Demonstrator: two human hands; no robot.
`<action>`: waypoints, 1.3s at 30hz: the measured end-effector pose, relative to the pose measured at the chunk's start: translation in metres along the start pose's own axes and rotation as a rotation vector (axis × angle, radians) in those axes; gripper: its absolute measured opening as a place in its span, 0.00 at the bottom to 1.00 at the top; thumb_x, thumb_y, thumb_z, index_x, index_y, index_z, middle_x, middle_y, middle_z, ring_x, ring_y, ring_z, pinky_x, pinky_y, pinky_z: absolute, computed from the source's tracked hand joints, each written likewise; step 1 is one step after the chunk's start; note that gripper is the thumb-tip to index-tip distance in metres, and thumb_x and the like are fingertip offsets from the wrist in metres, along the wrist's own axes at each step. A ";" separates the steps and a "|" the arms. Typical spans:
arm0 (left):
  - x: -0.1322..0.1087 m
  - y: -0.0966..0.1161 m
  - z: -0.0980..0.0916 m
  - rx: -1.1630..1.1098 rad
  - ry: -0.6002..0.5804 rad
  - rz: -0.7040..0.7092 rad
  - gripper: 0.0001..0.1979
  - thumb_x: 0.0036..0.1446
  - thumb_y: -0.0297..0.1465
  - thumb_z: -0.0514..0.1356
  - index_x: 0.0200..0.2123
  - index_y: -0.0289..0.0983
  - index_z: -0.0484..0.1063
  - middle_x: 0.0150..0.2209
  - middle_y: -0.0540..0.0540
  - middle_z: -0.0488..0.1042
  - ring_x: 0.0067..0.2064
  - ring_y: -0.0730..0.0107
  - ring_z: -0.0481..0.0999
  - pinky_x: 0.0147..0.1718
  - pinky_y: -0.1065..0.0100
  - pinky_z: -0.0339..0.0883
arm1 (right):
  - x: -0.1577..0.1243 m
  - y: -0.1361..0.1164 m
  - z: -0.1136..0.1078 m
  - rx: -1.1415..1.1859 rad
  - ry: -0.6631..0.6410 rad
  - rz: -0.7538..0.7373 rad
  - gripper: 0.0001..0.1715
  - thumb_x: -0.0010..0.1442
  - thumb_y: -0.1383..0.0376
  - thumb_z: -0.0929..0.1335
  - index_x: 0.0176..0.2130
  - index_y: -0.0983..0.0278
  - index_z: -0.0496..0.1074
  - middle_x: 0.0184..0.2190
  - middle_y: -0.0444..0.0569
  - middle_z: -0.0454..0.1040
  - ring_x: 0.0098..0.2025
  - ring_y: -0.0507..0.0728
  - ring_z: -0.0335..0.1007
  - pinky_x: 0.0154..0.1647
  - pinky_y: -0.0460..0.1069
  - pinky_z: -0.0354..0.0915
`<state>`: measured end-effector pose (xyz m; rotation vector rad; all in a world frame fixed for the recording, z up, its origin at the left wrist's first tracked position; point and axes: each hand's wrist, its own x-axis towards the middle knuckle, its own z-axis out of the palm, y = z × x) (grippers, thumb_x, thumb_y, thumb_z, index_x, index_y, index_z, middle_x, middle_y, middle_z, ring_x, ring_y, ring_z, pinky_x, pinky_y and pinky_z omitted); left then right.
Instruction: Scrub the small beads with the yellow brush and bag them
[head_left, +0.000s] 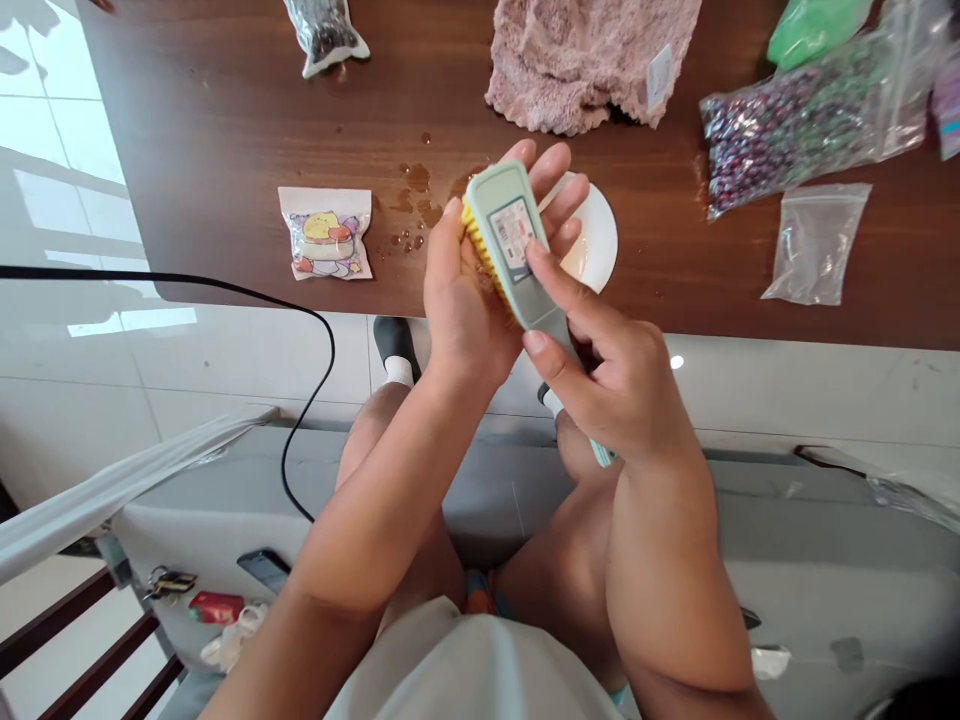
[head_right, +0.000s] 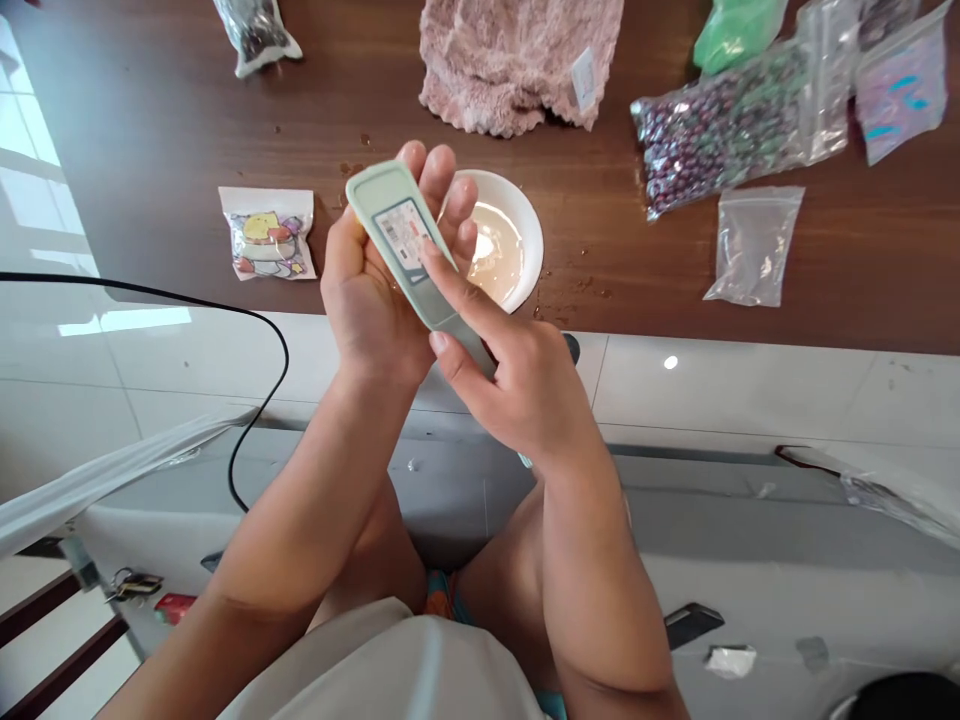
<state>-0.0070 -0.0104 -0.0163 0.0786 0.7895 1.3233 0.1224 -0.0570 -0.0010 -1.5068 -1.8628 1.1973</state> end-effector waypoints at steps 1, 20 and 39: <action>-0.001 -0.001 0.001 0.006 -0.010 -0.004 0.26 0.74 0.37 0.41 0.41 0.39 0.79 0.50 0.49 0.82 0.65 0.59 0.75 0.59 0.66 0.74 | 0.000 0.000 0.001 -0.019 0.024 -0.004 0.37 0.66 0.65 0.68 0.71 0.55 0.62 0.36 0.40 0.80 0.21 0.48 0.49 0.28 0.46 0.66; 0.003 0.005 0.003 0.015 -0.002 0.018 0.44 0.72 0.35 0.24 0.33 0.37 0.81 0.39 0.56 0.83 0.65 0.59 0.71 0.50 0.63 0.74 | -0.004 -0.002 0.003 -0.069 0.003 -0.012 0.35 0.69 0.63 0.67 0.72 0.53 0.61 0.33 0.40 0.79 0.22 0.50 0.50 0.29 0.47 0.66; 0.003 0.002 -0.003 -0.012 0.140 0.020 0.23 0.73 0.36 0.43 0.45 0.38 0.78 0.52 0.45 0.82 0.68 0.59 0.70 0.61 0.65 0.71 | -0.002 0.001 0.008 -0.018 -0.032 -0.024 0.38 0.66 0.64 0.68 0.72 0.48 0.60 0.46 0.43 0.83 0.21 0.48 0.58 0.27 0.47 0.66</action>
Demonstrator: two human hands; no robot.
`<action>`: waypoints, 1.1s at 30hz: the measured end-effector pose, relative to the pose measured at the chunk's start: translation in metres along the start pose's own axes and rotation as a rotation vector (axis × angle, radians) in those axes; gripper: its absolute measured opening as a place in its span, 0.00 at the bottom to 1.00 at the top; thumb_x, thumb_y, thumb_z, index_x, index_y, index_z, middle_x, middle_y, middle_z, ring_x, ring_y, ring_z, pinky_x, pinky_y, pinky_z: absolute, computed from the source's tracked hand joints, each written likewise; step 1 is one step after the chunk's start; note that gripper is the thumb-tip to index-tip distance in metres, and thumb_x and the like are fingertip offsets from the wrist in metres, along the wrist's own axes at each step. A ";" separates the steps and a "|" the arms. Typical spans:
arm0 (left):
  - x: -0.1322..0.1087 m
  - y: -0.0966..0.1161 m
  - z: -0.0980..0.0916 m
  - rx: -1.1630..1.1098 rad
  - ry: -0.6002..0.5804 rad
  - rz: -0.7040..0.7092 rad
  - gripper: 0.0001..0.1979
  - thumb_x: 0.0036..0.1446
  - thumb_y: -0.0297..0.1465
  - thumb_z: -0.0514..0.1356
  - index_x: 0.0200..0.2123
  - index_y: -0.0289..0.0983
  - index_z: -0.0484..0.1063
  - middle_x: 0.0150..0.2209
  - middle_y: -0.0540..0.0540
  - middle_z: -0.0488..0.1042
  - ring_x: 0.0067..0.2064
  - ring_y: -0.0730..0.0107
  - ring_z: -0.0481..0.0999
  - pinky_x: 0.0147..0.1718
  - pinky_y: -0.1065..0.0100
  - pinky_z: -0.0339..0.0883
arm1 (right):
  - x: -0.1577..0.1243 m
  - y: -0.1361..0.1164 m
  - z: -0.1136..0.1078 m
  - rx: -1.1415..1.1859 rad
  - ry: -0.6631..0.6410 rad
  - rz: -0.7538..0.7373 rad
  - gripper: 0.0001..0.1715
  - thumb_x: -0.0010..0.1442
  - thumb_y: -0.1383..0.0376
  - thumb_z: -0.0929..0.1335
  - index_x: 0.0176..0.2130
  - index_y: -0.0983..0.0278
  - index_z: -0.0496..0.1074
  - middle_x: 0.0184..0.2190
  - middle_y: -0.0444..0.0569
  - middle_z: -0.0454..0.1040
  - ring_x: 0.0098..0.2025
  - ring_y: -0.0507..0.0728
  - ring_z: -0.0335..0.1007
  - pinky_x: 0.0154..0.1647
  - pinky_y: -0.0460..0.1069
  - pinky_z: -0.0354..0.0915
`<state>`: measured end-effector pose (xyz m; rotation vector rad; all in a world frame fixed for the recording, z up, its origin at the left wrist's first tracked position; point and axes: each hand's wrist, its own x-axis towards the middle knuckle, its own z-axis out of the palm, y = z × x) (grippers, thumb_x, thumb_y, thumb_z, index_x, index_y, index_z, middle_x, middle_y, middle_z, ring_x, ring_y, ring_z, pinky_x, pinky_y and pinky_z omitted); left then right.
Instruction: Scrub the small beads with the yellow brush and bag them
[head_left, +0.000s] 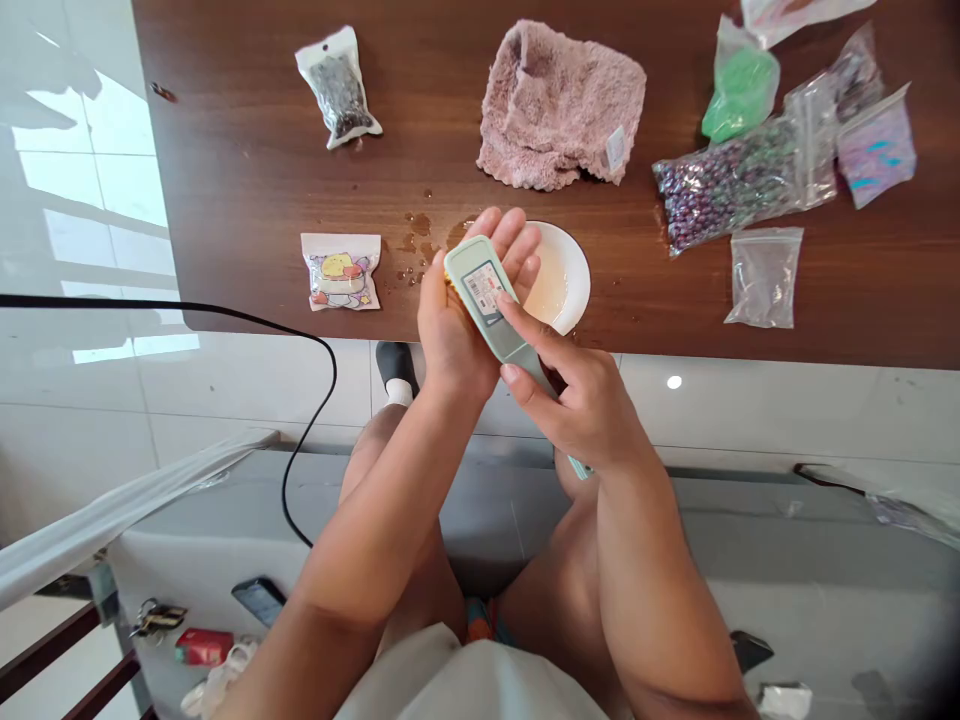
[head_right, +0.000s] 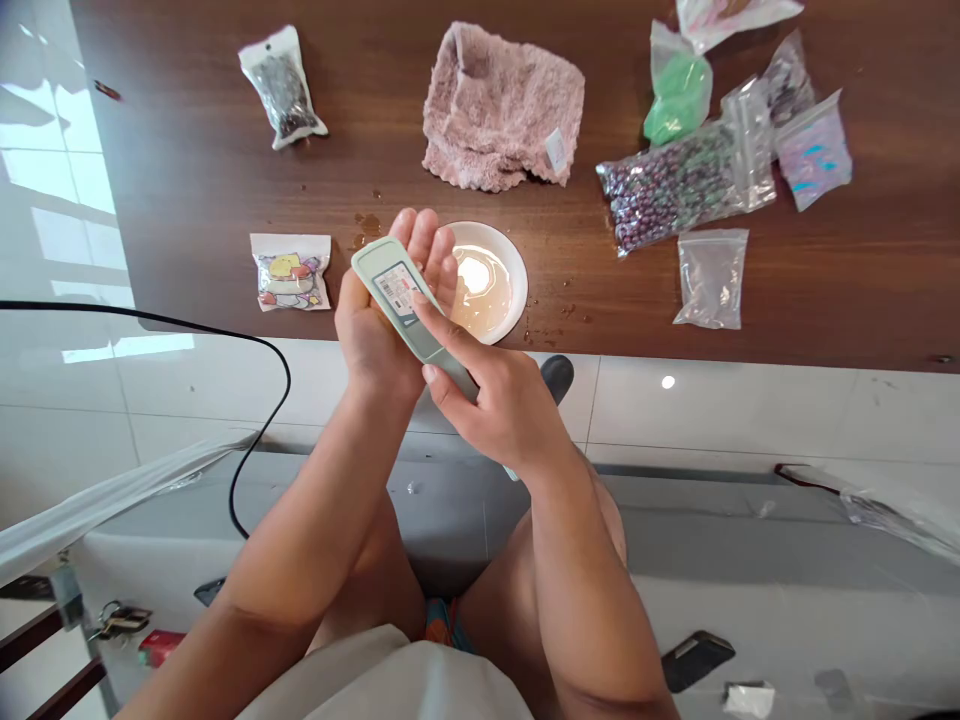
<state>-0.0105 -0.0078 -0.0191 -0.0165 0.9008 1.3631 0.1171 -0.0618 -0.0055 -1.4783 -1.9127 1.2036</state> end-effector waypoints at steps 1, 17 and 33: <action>-0.001 -0.002 0.001 -0.010 0.003 -0.025 0.23 0.73 0.37 0.43 0.45 0.38 0.78 0.52 0.44 0.82 0.68 0.58 0.71 0.61 0.64 0.71 | 0.001 0.000 0.001 -0.012 0.036 0.003 0.38 0.66 0.63 0.68 0.72 0.48 0.60 0.48 0.44 0.83 0.21 0.49 0.58 0.27 0.47 0.66; -0.008 -0.005 0.003 -0.068 -0.036 -0.045 0.22 0.72 0.38 0.46 0.43 0.37 0.79 0.47 0.43 0.82 0.66 0.53 0.73 0.60 0.59 0.73 | 0.000 0.000 0.001 -0.065 0.089 0.023 0.36 0.69 0.61 0.67 0.72 0.50 0.60 0.36 0.43 0.81 0.23 0.52 0.60 0.29 0.50 0.66; -0.003 -0.002 0.003 -0.077 0.055 -0.091 0.24 0.73 0.40 0.44 0.45 0.37 0.78 0.49 0.44 0.82 0.65 0.57 0.74 0.59 0.62 0.73 | -0.001 0.002 -0.006 -0.008 -0.047 0.033 0.37 0.67 0.63 0.68 0.72 0.48 0.61 0.30 0.40 0.78 0.21 0.50 0.56 0.28 0.48 0.64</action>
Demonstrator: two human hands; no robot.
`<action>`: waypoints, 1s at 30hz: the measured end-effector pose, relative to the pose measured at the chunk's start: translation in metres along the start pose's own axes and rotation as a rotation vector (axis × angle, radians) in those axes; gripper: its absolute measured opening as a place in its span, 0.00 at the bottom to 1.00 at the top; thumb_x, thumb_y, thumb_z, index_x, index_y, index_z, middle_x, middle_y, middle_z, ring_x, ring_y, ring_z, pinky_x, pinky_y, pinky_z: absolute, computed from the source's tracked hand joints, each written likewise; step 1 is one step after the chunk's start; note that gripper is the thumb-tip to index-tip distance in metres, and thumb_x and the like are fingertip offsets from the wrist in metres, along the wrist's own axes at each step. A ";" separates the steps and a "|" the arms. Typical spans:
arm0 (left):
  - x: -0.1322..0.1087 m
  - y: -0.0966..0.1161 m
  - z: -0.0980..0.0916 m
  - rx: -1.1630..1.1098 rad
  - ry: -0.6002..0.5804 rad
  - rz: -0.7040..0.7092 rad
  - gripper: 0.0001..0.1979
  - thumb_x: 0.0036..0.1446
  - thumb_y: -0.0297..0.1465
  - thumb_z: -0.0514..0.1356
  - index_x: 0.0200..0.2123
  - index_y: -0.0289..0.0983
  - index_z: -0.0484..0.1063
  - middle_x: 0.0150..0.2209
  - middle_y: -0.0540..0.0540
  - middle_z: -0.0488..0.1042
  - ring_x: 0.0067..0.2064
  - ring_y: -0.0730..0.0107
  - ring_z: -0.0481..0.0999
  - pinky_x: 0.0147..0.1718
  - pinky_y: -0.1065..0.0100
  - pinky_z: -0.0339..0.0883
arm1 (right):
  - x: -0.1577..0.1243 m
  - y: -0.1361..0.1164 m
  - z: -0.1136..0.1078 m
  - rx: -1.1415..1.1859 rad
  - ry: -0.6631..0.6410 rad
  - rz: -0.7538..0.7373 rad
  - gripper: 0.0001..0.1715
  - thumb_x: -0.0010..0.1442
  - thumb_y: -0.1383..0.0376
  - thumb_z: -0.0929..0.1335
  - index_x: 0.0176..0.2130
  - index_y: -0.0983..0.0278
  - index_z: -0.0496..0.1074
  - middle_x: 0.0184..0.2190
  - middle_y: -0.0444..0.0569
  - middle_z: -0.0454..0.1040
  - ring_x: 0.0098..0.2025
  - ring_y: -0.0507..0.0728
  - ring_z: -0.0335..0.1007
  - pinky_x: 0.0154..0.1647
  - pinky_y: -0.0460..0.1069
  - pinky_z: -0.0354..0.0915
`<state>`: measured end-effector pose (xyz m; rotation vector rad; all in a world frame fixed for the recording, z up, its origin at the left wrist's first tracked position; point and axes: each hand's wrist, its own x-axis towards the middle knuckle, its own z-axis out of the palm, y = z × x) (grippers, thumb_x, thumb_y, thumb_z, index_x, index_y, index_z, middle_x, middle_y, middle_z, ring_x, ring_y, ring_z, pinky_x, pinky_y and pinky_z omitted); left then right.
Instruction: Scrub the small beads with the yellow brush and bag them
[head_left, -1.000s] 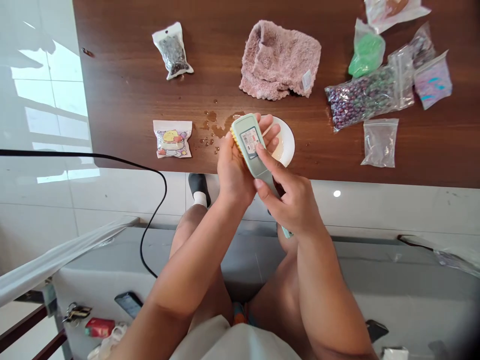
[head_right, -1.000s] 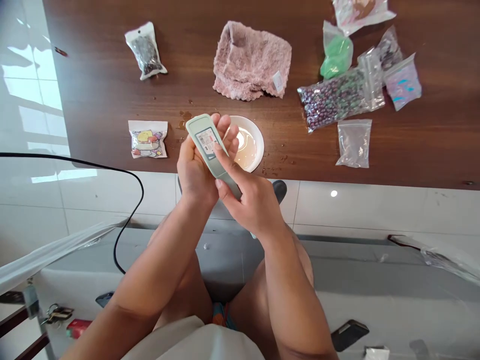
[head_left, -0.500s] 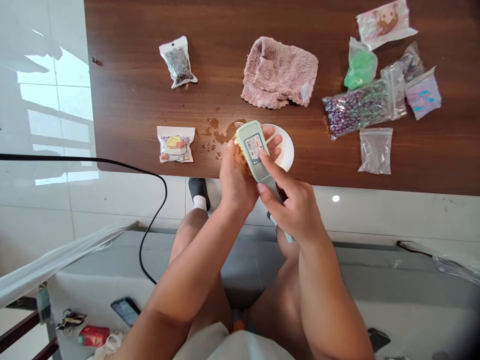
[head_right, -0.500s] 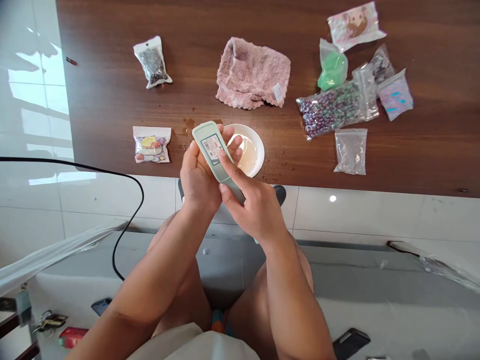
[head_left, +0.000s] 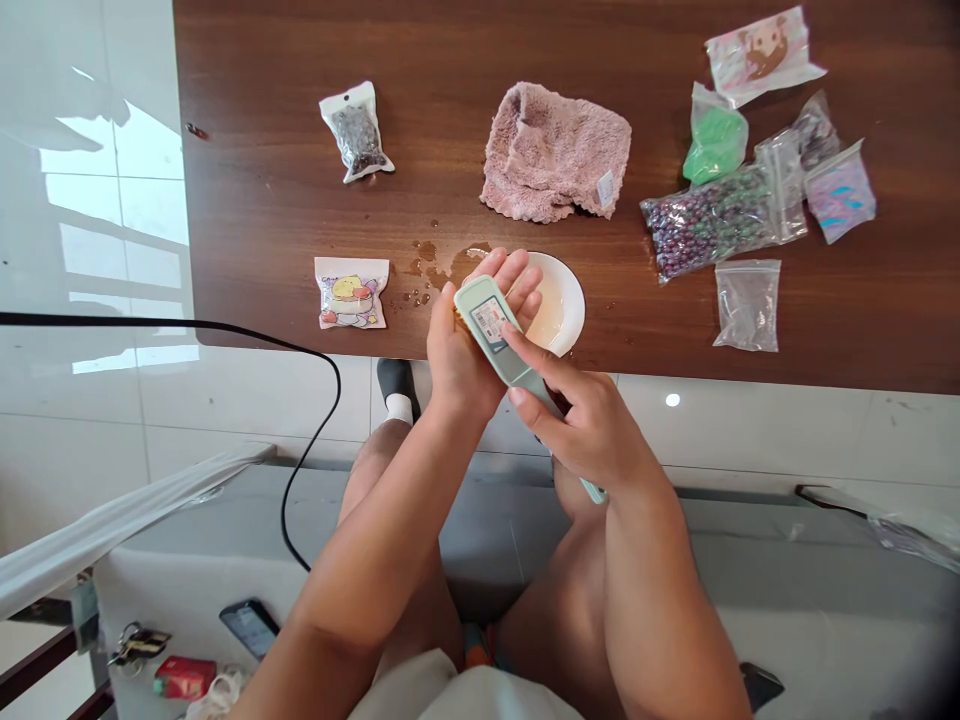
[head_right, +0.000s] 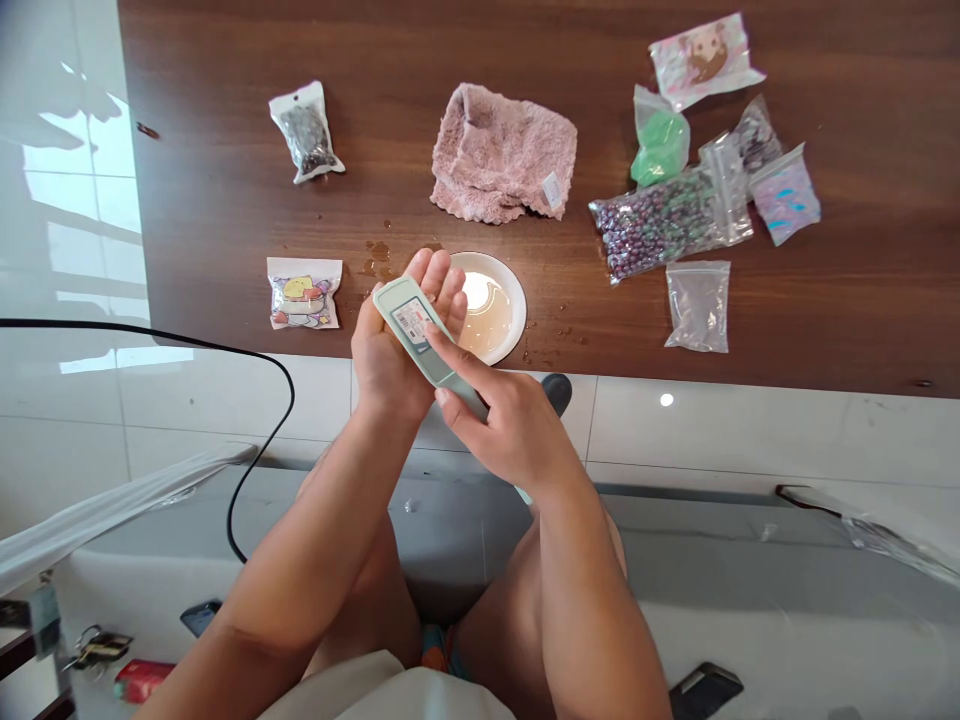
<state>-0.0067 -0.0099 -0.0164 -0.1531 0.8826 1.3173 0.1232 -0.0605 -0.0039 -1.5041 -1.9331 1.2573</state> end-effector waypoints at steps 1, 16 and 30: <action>0.000 0.000 0.000 0.011 -0.007 0.005 0.23 0.73 0.40 0.45 0.45 0.37 0.78 0.48 0.44 0.83 0.65 0.58 0.74 0.59 0.63 0.73 | 0.000 0.000 0.000 -0.008 0.009 0.004 0.36 0.67 0.63 0.68 0.71 0.49 0.61 0.30 0.40 0.79 0.21 0.50 0.55 0.28 0.48 0.64; 0.000 0.000 -0.002 -0.020 -0.035 -0.025 0.20 0.72 0.38 0.49 0.45 0.37 0.79 0.50 0.43 0.83 0.63 0.57 0.76 0.59 0.62 0.73 | -0.001 0.001 0.002 0.025 0.136 -0.013 0.35 0.68 0.61 0.68 0.71 0.48 0.62 0.26 0.37 0.75 0.21 0.51 0.54 0.27 0.48 0.63; -0.002 0.008 -0.006 -0.135 0.031 -0.058 0.11 0.68 0.30 0.57 0.44 0.36 0.80 0.40 0.43 0.84 0.40 0.67 0.83 0.45 0.70 0.76 | -0.006 0.002 0.011 0.034 0.158 0.040 0.37 0.68 0.57 0.68 0.72 0.48 0.59 0.25 0.39 0.68 0.23 0.53 0.61 0.26 0.49 0.65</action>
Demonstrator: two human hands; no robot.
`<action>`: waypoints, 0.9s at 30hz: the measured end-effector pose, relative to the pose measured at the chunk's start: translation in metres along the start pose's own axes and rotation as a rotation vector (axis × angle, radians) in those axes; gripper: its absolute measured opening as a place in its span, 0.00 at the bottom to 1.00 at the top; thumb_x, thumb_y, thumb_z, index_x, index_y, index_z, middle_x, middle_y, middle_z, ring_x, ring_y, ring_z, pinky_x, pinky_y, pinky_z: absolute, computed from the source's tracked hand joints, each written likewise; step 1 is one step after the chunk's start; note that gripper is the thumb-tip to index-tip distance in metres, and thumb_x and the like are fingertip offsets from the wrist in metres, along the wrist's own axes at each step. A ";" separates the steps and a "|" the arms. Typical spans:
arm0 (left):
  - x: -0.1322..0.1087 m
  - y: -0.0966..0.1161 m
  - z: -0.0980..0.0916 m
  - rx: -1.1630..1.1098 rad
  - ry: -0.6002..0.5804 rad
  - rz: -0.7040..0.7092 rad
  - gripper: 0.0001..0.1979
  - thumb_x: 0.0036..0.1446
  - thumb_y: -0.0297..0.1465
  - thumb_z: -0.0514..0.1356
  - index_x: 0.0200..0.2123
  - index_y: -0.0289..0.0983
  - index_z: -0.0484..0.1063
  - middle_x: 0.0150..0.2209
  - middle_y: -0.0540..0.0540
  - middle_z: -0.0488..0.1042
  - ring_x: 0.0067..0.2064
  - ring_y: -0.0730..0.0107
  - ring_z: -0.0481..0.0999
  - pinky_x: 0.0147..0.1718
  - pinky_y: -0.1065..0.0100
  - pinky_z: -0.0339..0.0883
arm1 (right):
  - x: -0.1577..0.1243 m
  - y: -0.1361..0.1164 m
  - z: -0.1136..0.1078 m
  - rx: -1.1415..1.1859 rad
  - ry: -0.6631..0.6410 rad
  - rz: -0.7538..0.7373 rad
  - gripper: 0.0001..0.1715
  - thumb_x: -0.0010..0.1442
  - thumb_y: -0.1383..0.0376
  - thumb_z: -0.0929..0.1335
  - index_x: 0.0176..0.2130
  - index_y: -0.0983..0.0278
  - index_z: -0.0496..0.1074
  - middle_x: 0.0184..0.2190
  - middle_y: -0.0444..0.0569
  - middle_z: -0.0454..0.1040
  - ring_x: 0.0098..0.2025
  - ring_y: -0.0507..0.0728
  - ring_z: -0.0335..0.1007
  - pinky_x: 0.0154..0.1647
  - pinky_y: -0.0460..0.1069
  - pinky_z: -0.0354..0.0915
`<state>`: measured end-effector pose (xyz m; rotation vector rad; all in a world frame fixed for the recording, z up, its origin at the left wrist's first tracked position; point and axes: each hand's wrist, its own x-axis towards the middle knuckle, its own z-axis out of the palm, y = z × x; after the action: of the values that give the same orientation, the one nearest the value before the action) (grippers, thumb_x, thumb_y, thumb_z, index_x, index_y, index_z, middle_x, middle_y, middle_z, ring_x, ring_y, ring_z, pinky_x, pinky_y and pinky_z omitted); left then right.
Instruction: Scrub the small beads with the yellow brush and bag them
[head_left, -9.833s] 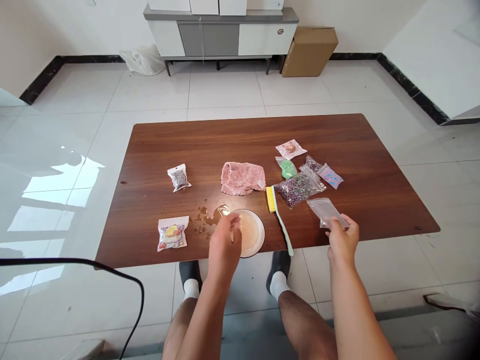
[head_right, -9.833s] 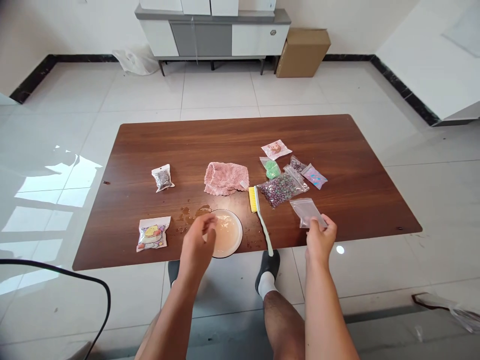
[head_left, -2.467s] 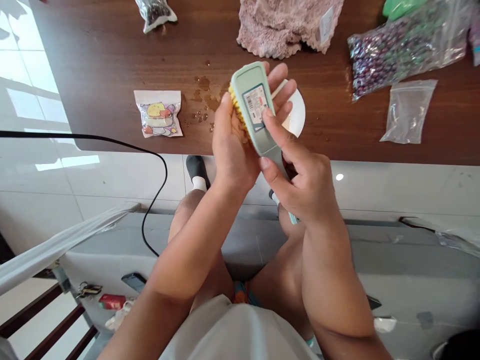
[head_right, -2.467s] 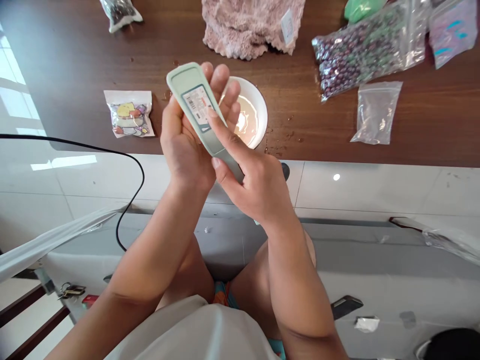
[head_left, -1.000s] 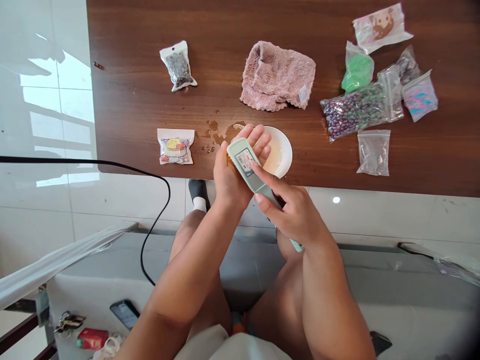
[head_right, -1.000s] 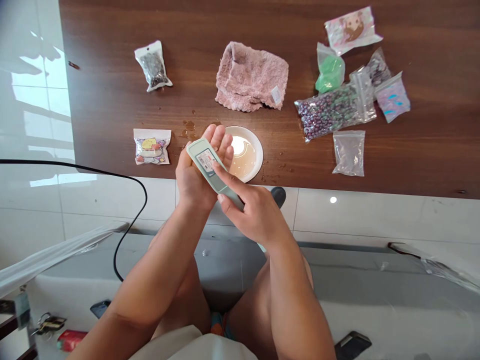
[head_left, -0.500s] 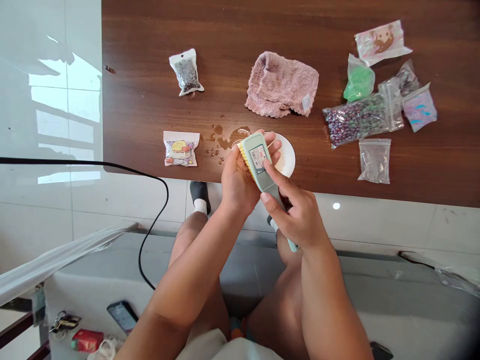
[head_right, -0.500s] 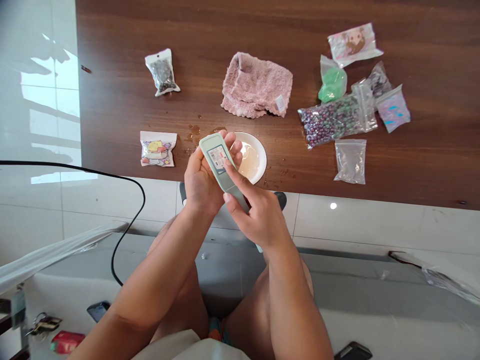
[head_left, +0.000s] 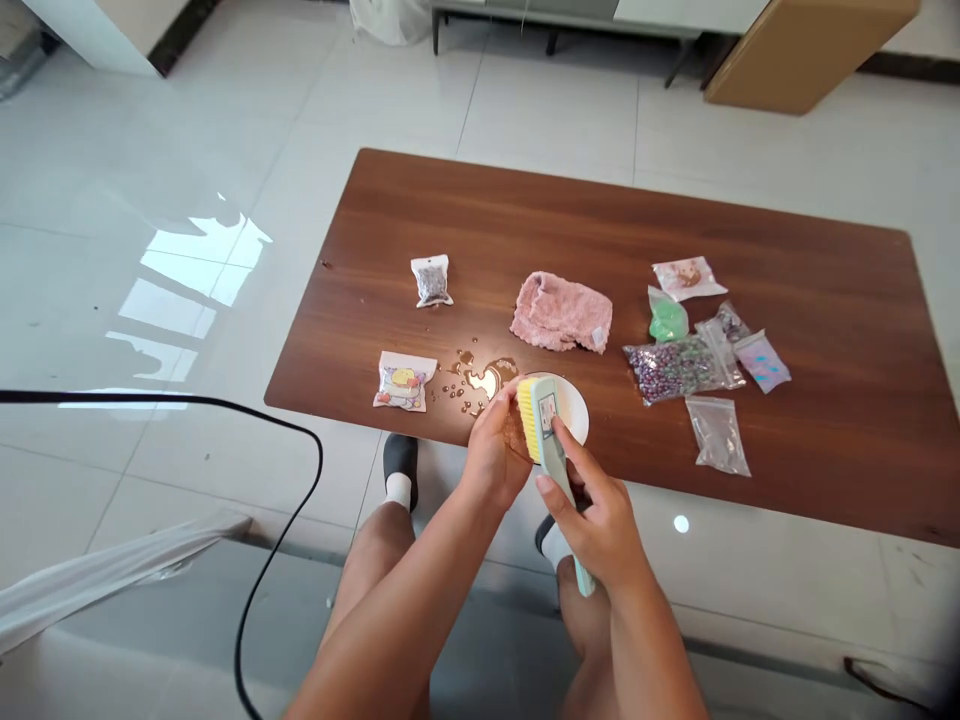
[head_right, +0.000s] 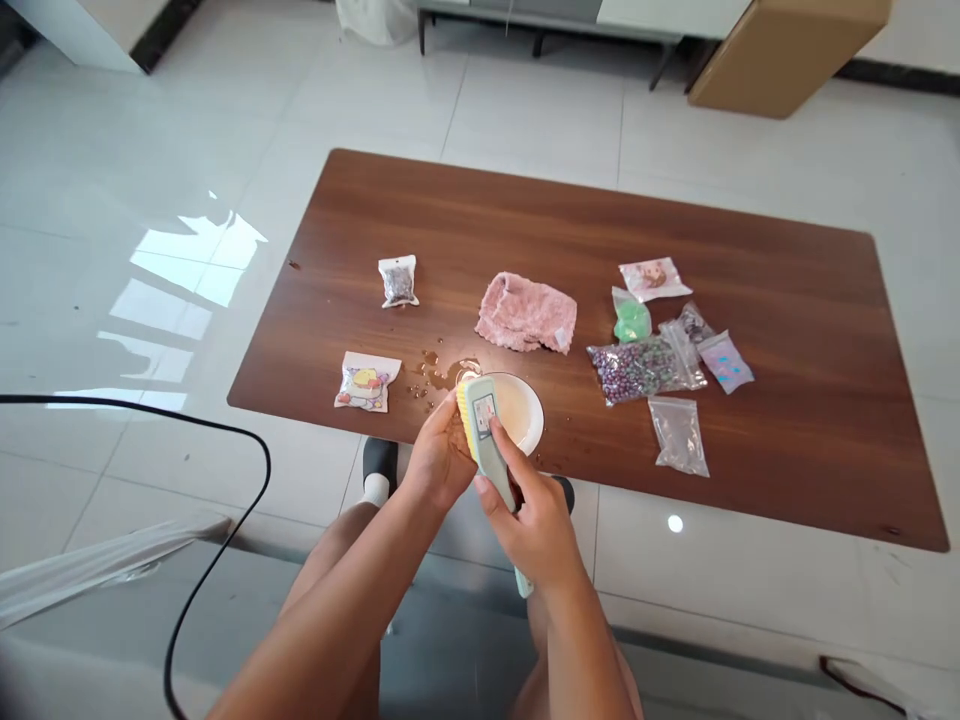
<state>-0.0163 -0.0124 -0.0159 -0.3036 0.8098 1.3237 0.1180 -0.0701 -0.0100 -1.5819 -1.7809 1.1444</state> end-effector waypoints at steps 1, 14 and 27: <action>-0.001 0.002 -0.002 -0.005 -0.025 0.022 0.10 0.67 0.28 0.58 0.45 0.36 0.80 0.41 0.44 0.84 0.40 0.68 0.83 0.44 0.71 0.75 | -0.001 0.000 0.001 -0.003 -0.006 -0.006 0.37 0.69 0.57 0.67 0.73 0.49 0.58 0.25 0.39 0.69 0.23 0.54 0.64 0.26 0.49 0.66; -0.015 0.019 -0.016 -0.062 -0.049 -0.101 0.13 0.64 0.24 0.54 0.47 0.34 0.76 0.37 0.43 0.82 0.33 0.70 0.81 0.36 0.71 0.75 | -0.007 -0.010 0.027 0.169 -0.129 0.047 0.32 0.75 0.51 0.58 0.72 0.56 0.54 0.28 0.41 0.77 0.25 0.53 0.72 0.31 0.49 0.68; -0.006 0.027 -0.005 -0.165 0.102 -0.135 0.12 0.73 0.32 0.54 0.43 0.33 0.75 0.39 0.44 0.81 0.37 0.72 0.83 0.37 0.71 0.80 | 0.029 0.055 -0.034 -0.171 0.385 0.362 0.20 0.70 0.50 0.58 0.47 0.60 0.69 0.38 0.51 0.80 0.32 0.59 0.77 0.31 0.51 0.68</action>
<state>-0.0440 -0.0130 -0.0093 -0.5509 0.7534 1.2576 0.1701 -0.0349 -0.0428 -2.1235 -1.4055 0.7742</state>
